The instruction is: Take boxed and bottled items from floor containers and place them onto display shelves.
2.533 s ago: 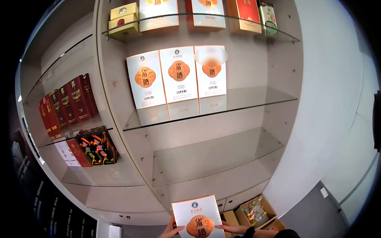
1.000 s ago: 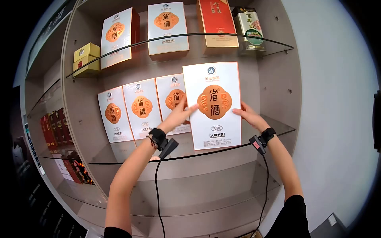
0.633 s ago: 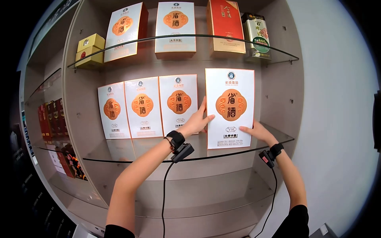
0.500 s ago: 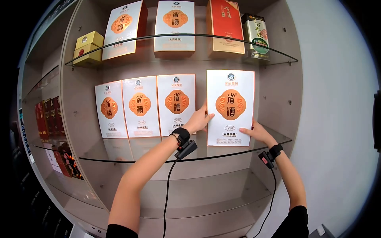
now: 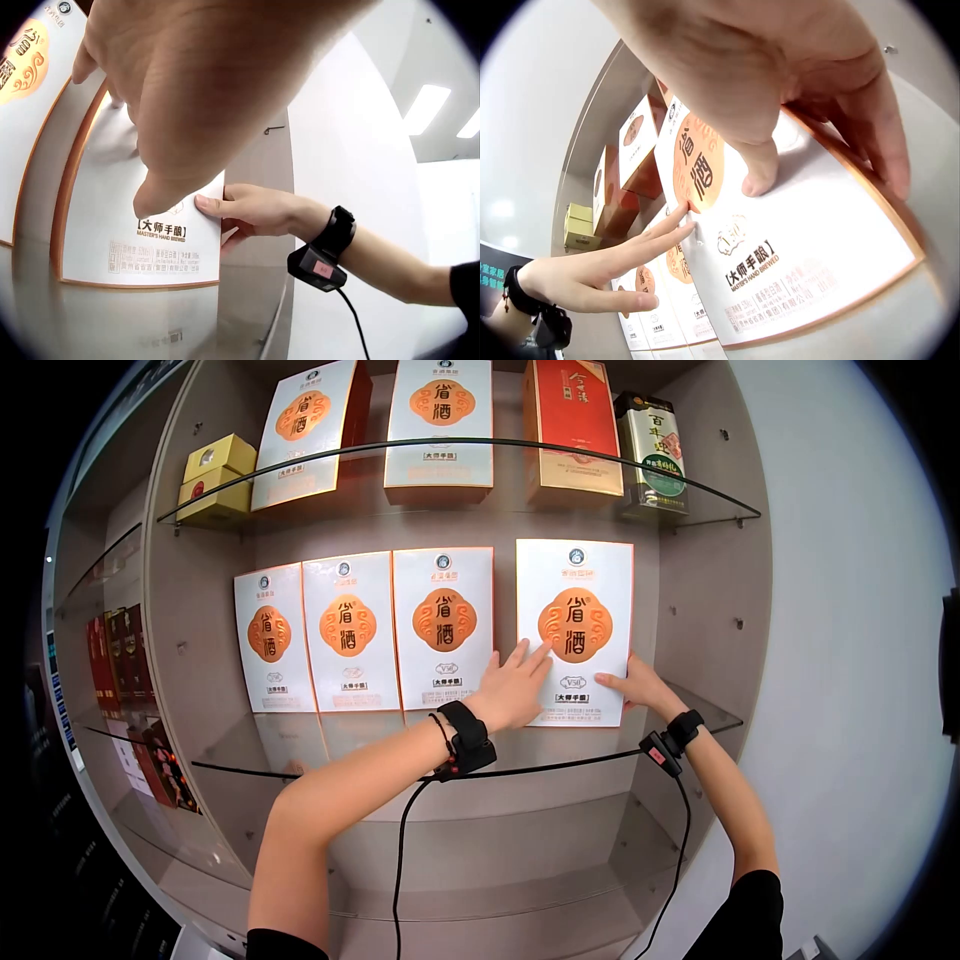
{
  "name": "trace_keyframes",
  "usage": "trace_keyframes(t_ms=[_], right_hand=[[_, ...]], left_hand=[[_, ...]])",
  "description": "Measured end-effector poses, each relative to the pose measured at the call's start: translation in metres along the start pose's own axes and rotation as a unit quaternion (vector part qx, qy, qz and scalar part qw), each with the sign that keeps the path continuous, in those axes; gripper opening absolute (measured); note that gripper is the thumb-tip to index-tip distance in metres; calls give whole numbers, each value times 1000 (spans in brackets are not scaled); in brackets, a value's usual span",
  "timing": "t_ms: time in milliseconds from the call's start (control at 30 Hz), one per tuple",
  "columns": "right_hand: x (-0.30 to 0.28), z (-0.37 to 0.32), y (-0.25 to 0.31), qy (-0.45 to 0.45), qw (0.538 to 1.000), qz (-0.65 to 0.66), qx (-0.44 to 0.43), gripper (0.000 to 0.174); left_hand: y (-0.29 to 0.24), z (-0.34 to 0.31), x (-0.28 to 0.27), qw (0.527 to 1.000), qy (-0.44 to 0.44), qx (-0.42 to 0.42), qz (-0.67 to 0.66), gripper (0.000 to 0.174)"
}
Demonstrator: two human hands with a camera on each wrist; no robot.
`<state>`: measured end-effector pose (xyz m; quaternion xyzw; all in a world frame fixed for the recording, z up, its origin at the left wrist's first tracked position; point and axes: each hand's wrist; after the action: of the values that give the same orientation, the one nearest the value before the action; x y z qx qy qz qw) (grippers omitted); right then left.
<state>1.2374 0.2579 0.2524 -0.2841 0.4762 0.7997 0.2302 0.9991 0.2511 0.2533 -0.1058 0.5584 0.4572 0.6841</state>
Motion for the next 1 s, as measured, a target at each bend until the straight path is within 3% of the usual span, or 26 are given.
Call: trace_keyframes(t_ms=[67, 267, 433, 500, 600, 700, 733, 833, 900, 1000], right_hand=[[-5, 14, -4, 10, 999, -26, 17, 60], [-2, 61, -20, 58, 995, -59, 49, 53], [4, 108, -32, 82, 992, -73, 64, 52], [7, 125, -37, 82, 983, -116, 120, 52], [11, 145, -44, 92, 974, -151, 139, 52], [7, 136, -32, 97, 974, -180, 100, 51], [11, 131, -35, 77, 986, -128, 72, 48], [16, 133, -40, 56, 977, -166, 120, 51], [17, 129, -40, 53, 971, -201, 116, 52], [21, 131, -44, 20, 961, -258, 102, 56]], left_hand=[[4, 5, -1, 997, 62, -11, 46, 67], [18, 25, 5, 989, 132, -59, 31, 71], [39, 47, 24, 987, 139, -86, 1, 72], [46, 51, 33, 986, 140, -89, 0, 72], [46, 58, 47, 987, 116, -92, 56, 74], [43, 62, 47, 984, 125, -109, 66, 76], [44, 63, 46, 983, 121, -114, 72, 76], [39, 65, 57, 981, 106, -126, 104, 75], [36, 70, 57, 973, 90, -156, 143, 75], [31, 71, 50, 973, 118, -170, 100, 73]])
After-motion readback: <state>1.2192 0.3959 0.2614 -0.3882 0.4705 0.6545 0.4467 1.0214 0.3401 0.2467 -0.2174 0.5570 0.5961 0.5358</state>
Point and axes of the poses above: each hand's wrist, its own z-axis towards the middle knuckle, its own x-axis out of the palm, y = z × x, and after that the axes turned 11 degrees about y, right-handed
